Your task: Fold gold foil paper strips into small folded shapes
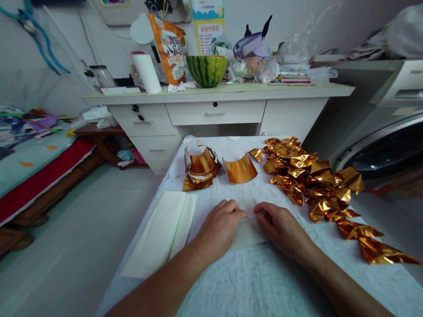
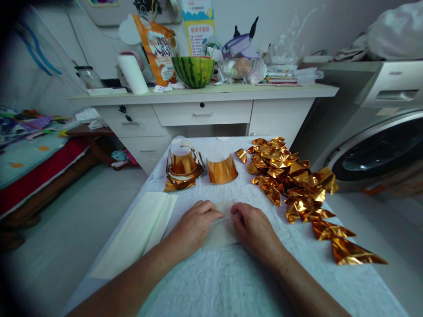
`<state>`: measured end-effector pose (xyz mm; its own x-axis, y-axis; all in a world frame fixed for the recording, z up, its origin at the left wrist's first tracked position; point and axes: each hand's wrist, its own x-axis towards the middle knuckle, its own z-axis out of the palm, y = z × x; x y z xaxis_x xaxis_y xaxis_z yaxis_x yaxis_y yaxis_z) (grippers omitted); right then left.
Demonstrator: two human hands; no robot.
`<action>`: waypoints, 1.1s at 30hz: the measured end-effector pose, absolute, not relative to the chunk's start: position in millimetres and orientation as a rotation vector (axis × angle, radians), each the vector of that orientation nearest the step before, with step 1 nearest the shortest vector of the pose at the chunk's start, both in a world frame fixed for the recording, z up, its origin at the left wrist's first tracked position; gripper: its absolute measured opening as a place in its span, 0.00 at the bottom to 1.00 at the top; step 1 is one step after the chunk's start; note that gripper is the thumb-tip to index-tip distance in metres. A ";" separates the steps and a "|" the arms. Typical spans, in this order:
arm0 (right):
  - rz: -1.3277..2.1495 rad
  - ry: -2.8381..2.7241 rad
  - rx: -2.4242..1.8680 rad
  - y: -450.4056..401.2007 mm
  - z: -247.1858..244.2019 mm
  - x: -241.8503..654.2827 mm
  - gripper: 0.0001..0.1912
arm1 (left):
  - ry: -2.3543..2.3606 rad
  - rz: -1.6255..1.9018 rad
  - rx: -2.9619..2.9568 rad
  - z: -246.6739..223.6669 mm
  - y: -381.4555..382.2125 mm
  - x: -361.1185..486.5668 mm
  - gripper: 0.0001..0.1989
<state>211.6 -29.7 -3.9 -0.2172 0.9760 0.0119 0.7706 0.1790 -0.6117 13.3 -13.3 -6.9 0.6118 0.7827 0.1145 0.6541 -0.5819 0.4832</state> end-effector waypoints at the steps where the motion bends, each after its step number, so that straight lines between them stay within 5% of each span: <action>1: 0.707 -2.056 -1.646 -29.7 -3.7 212.4 0.09 | 1.093 0.439 2.457 -8.6 -13.3 14.1 0.19; 16: 1.201 -1.984 -1.422 -33.9 4.5 241.9 0.11 | 1.041 0.356 2.481 -12.0 -15.8 15.7 0.23; 23: 1.172 -1.984 -1.406 -32.8 -5.3 246.7 0.12 | 1.036 0.340 2.398 3.9 -21.4 16.8 0.14; 28: 1.148 -2.109 -1.290 -32.3 2.2 250.2 0.14 | 1.068 0.288 2.412 6.8 -23.3 18.3 0.32; 33: 1.136 -2.154 -1.242 -30.2 3.6 249.7 0.09 | 1.092 0.278 2.443 1.3 -23.8 19.3 0.31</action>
